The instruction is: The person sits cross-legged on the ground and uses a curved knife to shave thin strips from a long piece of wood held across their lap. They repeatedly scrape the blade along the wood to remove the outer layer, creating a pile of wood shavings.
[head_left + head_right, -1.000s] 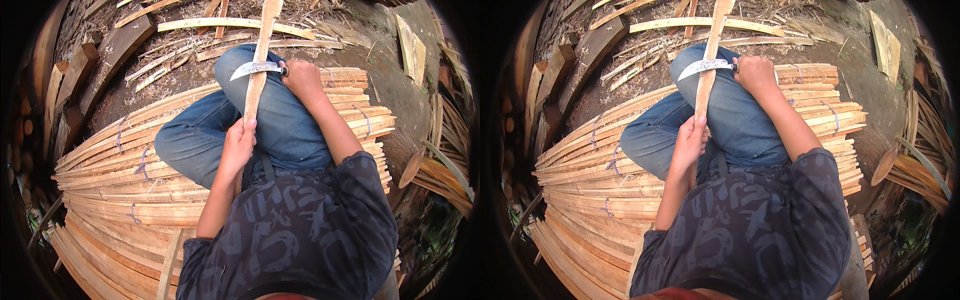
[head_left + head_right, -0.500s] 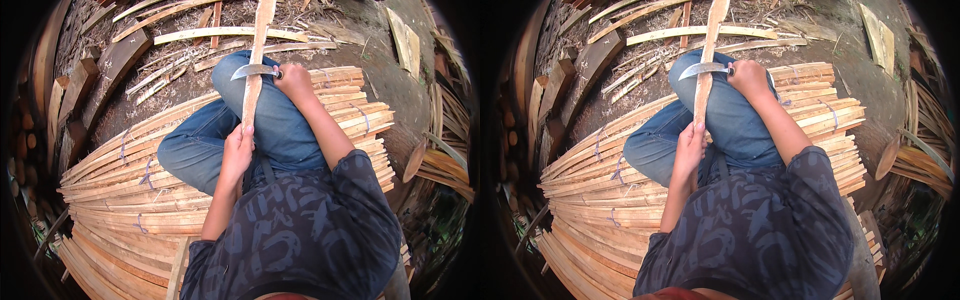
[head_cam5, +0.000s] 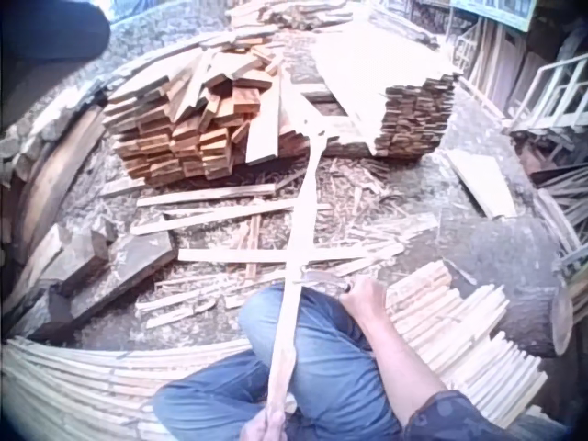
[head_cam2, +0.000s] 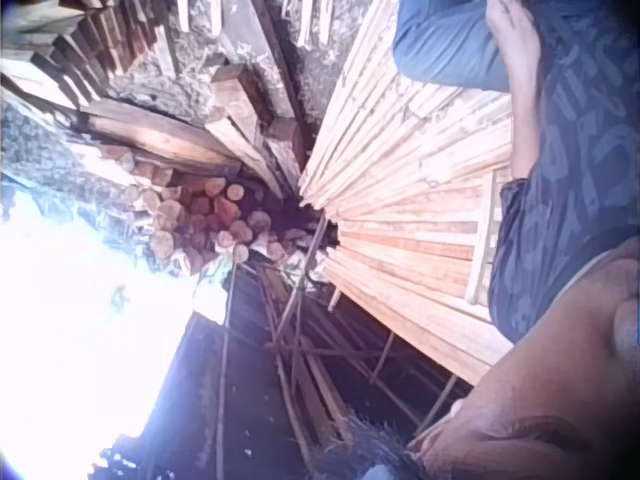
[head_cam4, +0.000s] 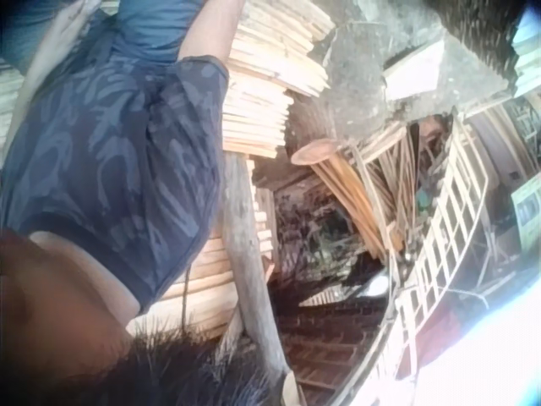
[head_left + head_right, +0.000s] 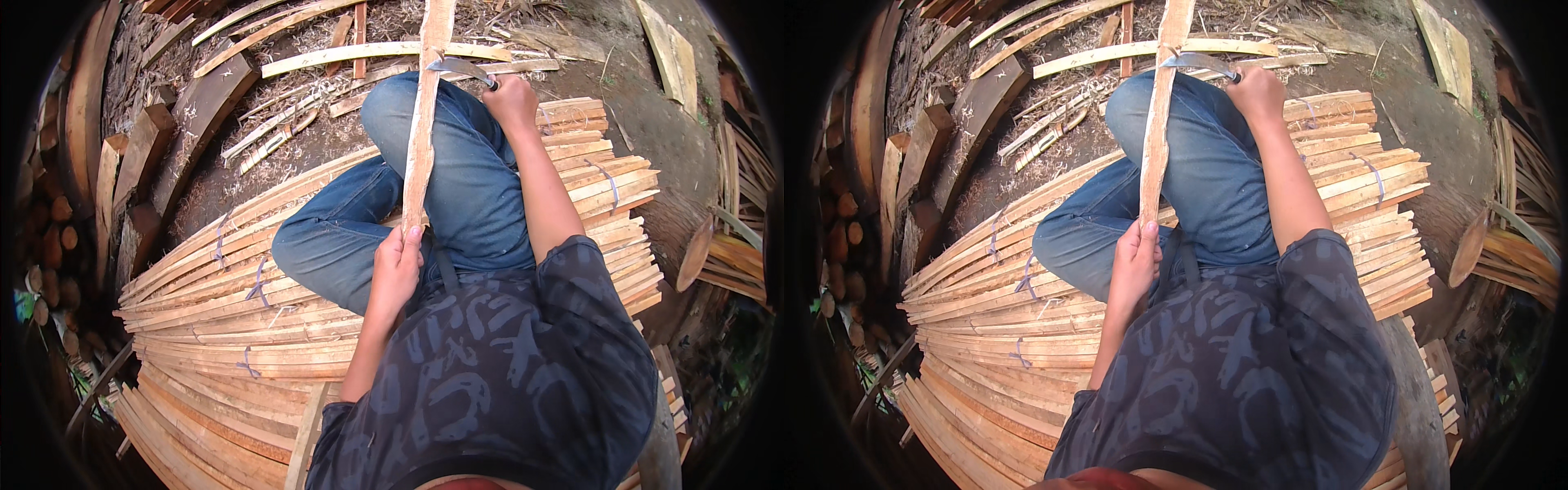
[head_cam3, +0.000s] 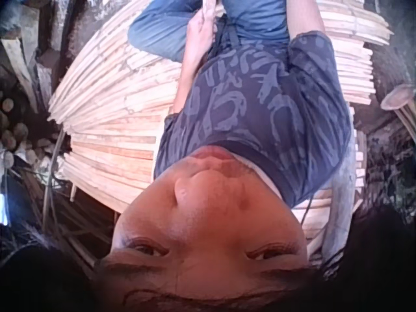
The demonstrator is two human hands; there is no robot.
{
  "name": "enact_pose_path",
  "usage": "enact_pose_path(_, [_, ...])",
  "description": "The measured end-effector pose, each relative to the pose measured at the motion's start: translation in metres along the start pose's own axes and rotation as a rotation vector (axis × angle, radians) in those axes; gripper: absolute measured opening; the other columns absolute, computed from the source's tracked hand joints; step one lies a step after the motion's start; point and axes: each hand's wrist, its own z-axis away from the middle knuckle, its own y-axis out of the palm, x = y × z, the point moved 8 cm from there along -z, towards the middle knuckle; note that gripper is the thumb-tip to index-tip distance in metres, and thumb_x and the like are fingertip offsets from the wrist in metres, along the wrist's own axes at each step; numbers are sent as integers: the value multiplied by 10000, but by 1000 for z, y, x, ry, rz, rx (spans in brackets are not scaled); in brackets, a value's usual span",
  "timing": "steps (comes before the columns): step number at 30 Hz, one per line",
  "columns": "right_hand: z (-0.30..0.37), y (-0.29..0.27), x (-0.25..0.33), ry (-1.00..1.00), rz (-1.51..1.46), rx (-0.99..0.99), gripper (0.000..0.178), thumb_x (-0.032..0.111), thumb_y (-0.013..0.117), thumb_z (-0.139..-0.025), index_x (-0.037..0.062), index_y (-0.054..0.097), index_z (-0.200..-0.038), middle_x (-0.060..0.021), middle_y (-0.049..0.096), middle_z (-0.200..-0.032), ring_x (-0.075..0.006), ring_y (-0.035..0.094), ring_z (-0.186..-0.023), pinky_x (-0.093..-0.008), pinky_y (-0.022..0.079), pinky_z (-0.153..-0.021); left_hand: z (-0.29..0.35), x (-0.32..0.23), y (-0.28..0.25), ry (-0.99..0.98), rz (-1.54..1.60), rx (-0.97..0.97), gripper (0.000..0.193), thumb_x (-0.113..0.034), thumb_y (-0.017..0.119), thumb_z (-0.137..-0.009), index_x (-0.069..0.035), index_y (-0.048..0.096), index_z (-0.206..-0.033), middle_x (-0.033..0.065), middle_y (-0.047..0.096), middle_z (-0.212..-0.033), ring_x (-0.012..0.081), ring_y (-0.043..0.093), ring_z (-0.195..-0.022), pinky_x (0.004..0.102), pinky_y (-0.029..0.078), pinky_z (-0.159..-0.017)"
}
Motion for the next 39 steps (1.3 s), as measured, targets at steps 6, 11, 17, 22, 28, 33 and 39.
enact_pose_path(6, [7,13,-4,-35,25,50,239,281,693,-755,68,733,-855,-192,697,-817,-364,687,-795,-459,547,-721,-2,3,4,-38,110,47,301,-338,449,-1029,-104,438,-839,-63,366,-579,7,276,-430,193,218,-370])
enact_pose_path(11, [42,0,41,-263,56,139,225,274,676,-783,67,726,-855,-174,701,-812,-347,692,-781,-455,552,-710,-3,5,4,-49,115,58,297,-332,448,-1030,-106,440,-838,-71,350,-579,0,266,-437,187,206,-374])
enact_pose_path(17, [-41,-30,-35,0,239,28,271,296,672,-801,44,715,-892,-190,703,-837,-346,695,-832,-455,548,-726,3,4,2,-61,118,36,291,-340,455,-1027,-112,443,-847,-73,347,-585,3,269,-442,189,211,-378])
enact_pose_path(22, [-23,-27,-24,33,74,120,308,312,673,-799,9,705,-843,-229,692,-861,-400,672,-851,-475,530,-768,-3,19,1,-90,162,66,292,-348,467,-1021,-92,486,-883,-48,398,-597,22,332,-457,204,275,-388])
enact_pose_path(28, [34,44,-12,85,-242,246,458,425,627,-852,-15,683,-737,-275,652,-767,-450,645,-813,-489,516,-740,-11,21,10,-192,382,262,307,-359,453,-1024,-115,430,-839,-51,330,-572,30,261,-439,202,225,-377])
enact_pose_path(33, [28,4,19,-213,-142,53,283,300,667,-794,33,695,-702,-224,649,-701,-401,660,-725,-481,527,-678,-17,20,13,-188,489,327,311,-360,448,-1025,-122,415,-827,-49,319,-569,34,245,-437,201,212,-378])
enact_pose_path(39, [47,-14,43,-347,-64,65,249,269,653,-806,47,702,-705,-200,648,-664,-381,660,-662,-466,538,-643,-23,12,14,-149,417,265,303,-364,468,-1018,-114,444,-849,-51,345,-585,26,262,-449,198,225,-384])
